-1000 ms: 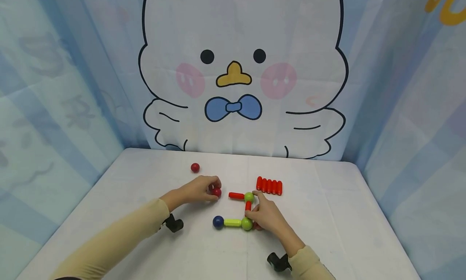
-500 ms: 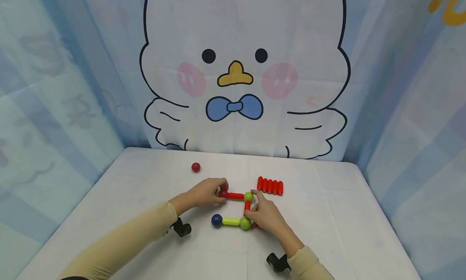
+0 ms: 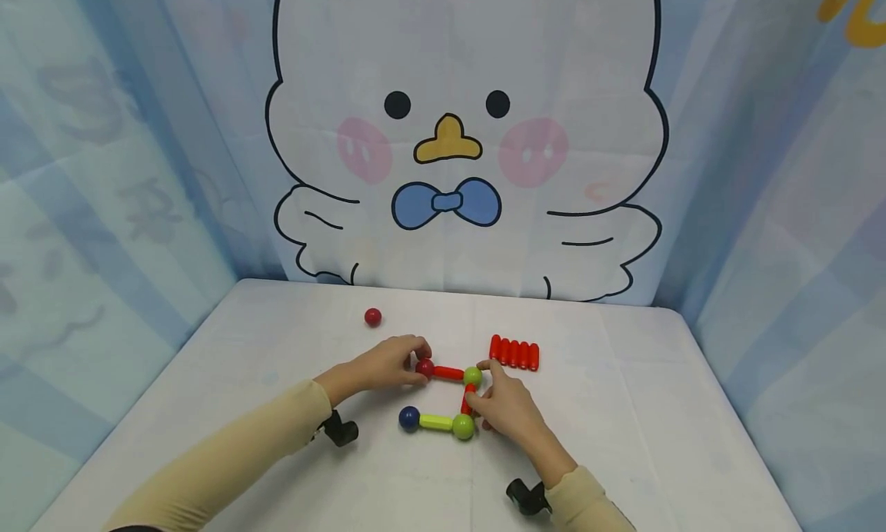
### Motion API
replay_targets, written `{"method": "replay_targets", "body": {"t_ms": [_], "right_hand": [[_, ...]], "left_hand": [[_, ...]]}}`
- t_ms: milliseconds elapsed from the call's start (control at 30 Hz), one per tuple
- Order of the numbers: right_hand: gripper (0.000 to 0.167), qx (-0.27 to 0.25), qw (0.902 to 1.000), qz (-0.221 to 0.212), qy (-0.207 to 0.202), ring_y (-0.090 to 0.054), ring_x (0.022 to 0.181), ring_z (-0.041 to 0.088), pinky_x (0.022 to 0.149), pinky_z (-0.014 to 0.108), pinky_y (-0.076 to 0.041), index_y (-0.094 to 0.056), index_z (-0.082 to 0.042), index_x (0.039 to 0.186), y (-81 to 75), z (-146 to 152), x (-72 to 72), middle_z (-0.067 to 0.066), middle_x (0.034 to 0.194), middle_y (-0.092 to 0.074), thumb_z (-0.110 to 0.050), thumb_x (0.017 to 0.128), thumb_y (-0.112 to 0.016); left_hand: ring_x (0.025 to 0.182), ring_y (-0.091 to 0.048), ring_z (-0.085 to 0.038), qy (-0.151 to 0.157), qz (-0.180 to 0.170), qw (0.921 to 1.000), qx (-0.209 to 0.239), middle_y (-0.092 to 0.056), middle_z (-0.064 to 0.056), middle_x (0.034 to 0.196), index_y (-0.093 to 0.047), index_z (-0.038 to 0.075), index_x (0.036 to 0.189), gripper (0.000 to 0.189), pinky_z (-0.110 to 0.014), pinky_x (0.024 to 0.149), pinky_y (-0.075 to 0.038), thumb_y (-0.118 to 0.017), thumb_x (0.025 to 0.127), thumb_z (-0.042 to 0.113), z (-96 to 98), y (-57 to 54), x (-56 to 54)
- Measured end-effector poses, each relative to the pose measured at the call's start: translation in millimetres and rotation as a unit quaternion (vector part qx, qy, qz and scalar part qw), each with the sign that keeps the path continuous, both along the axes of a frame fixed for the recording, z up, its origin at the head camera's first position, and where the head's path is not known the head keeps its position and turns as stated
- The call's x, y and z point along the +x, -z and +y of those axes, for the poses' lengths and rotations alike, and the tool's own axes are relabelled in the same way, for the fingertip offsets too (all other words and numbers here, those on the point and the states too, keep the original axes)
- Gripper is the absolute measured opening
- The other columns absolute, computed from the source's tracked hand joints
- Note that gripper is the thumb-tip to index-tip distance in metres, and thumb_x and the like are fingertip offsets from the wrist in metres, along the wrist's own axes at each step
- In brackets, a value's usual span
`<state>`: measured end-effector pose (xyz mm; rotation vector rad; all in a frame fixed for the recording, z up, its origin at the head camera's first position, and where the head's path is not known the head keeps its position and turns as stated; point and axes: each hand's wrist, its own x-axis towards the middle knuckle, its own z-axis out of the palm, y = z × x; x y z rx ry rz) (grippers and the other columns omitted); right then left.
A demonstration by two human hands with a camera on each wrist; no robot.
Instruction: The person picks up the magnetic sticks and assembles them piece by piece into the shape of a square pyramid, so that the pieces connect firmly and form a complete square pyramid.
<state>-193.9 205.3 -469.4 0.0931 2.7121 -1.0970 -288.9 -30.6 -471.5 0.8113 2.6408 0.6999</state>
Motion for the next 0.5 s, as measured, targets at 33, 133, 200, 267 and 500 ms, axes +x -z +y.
{"method": "replay_targets", "body": {"t_ms": [33,133,200,267,500], "right_hand": [[0.056,0.005,1.0000,0.002,0.002,-0.061,0.057,0.018,0.059,0.029,-0.052,-0.050,-0.010,0.143,-0.5,1,0.2,0.002,0.075,-0.065,-0.023,0.094,-0.074],[0.047,0.014,0.9998,0.010,0.005,-0.060,0.057,0.018,0.059,0.029,-0.051,-0.055,-0.010,0.135,-2.2,4,0.0,0.003,0.075,-0.064,-0.023,0.094,-0.073],[0.040,0.017,0.9997,0.016,0.007,-0.060,0.057,0.017,0.059,0.029,-0.050,-0.059,-0.010,0.129,-4.0,6,-0.5,0.003,0.075,-0.064,-0.024,0.095,-0.073],[0.032,0.018,0.9996,0.022,0.008,-0.060,0.058,0.017,0.059,0.028,-0.050,-0.063,-0.010,0.122,-6.1,8,-1.1,0.003,0.075,-0.064,-0.024,0.095,-0.073],[0.016,0.024,0.9989,0.040,0.003,-0.057,0.058,0.016,0.060,0.027,-0.050,-0.067,-0.011,0.104,-7.9,11,-1.9,0.003,0.083,-0.065,-0.023,0.095,-0.073]], "left_hand": [[0.091,-0.057,-0.013,-0.004,0.009,0.9999,-0.006,-0.065,0.003,0.109,-0.064,0.019,0.120,0.037,-0.025,0.081,-0.053,-0.083,0.089,0.029,0.0,-0.6,1.8],[0.091,-0.057,-0.013,-0.023,0.041,0.9986,-0.026,-0.064,0.001,0.110,-0.065,0.018,0.118,0.033,-0.027,0.086,-0.055,-0.080,0.092,0.032,1.3,-5.6,11.6],[0.088,-0.057,-0.012,-0.032,0.062,0.9969,-0.037,-0.064,0.001,0.107,-0.066,0.017,0.114,0.028,-0.026,0.085,-0.056,-0.077,0.094,0.033,3.9,-12.1,22.2],[0.083,-0.058,-0.012,-0.033,0.066,0.9964,-0.040,-0.064,0.000,0.100,-0.066,0.015,0.109,0.023,-0.025,0.079,-0.056,-0.075,0.096,0.032,8.0,-20.7,36.8],[0.057,-0.058,-0.013,-0.034,-0.072,0.9955,-0.051,-0.060,0.002,0.073,-0.065,0.015,0.114,0.034,-0.024,0.052,-0.051,-0.075,0.093,0.040,28.1,-34.9,98.2]]}}
